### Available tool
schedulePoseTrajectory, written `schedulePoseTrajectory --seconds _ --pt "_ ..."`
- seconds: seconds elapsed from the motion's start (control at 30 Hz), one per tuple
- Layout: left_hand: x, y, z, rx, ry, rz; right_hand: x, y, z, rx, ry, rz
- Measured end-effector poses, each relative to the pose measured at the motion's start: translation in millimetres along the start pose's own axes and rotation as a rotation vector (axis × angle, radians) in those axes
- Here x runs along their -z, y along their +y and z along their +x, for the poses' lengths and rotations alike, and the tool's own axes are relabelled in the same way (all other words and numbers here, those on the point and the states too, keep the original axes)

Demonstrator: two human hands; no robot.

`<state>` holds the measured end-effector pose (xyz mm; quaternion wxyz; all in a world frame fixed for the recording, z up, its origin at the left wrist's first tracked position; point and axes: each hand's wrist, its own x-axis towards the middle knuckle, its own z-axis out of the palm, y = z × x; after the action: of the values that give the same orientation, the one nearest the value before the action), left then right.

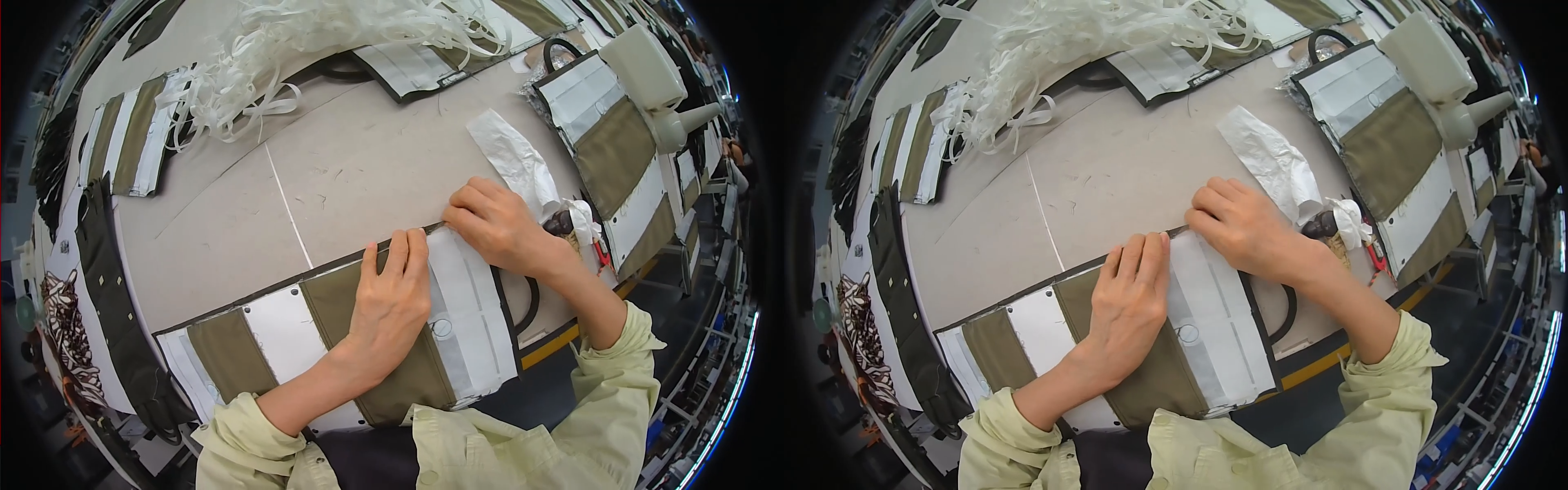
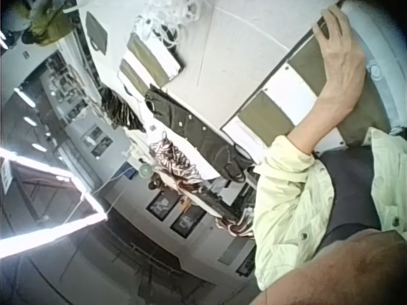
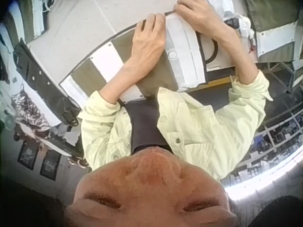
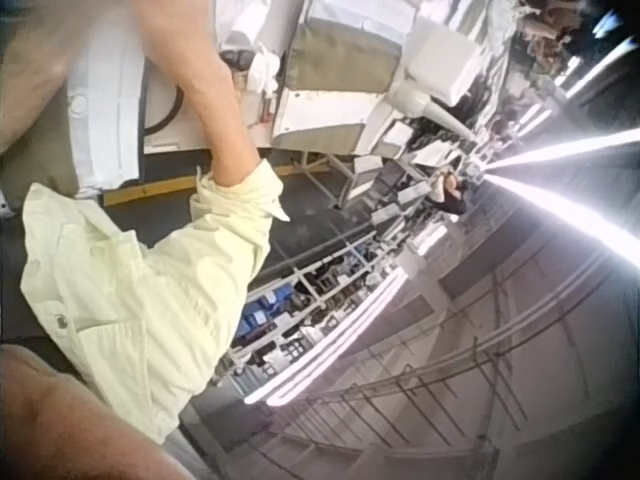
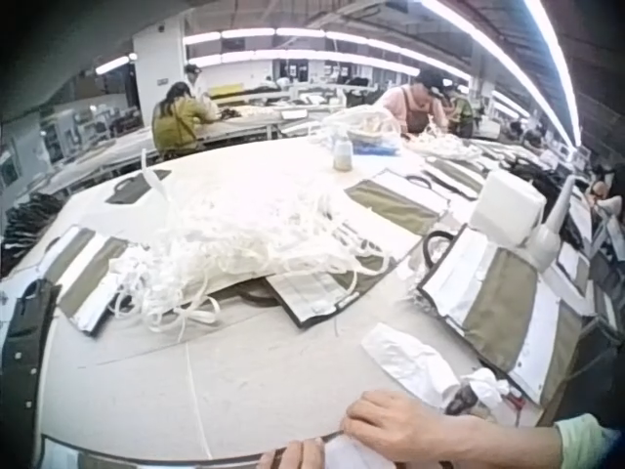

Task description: Applying white adhesive strips and folding leather panels to assemble pouches.

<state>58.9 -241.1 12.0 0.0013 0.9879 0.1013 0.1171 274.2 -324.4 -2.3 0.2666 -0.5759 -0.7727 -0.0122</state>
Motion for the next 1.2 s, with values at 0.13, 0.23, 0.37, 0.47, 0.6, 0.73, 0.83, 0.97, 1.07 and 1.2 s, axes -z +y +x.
schedulePoseTrajectory --seconds 0.13,0.23,0.37,0.47,0.6,0.73,0.83,0.97,1.07,1.2 --pt "0.4 -0.7 -0.4 -0.03 -0.049 -0.004 2.9 -1.4 -5.2 -0.05 -0.015 -0.037" --pt "-2.8 0.6 -2.6 -0.017 -0.026 0.011 7.0 -2.4 -2.5 0.069 -0.073 -0.146" --pt "-2.7 2.5 -0.6 -0.031 -0.039 0.034 9.7 -4.5 -9.2 0.092 -0.093 -0.14" --pt "-2.5 2.0 0.1 -0.043 -0.04 0.047 9.7 -19.4 -17.7 -0.162 0.0 0.044" --pt "-1.4 2.1 1.6 -0.043 -0.073 0.072 5.2 -38.2 -22.2 -0.267 0.08 -0.018" --pt "4.2 3.6 9.0 -0.04 -0.129 0.035 6.0 -40.6 -24.0 -0.273 0.062 -0.048" --pt "7.1 3.0 7.1 -0.045 -0.134 0.048 5.1 -36.4 -28.4 -0.324 0.077 0.045" --pt "4.6 3.4 5.9 -0.062 -0.129 0.081 5.6 -38.5 -28.8 -0.433 0.07 0.145" --pt "5.5 4.9 6.2 -0.07 -0.151 0.107 3.5 -47.0 -24.4 -0.334 0.04 -0.034" --pt "4.1 5.9 6.4 -0.062 -0.144 0.118 0.5 -55.2 -20.8 -0.274 0.049 -0.116"
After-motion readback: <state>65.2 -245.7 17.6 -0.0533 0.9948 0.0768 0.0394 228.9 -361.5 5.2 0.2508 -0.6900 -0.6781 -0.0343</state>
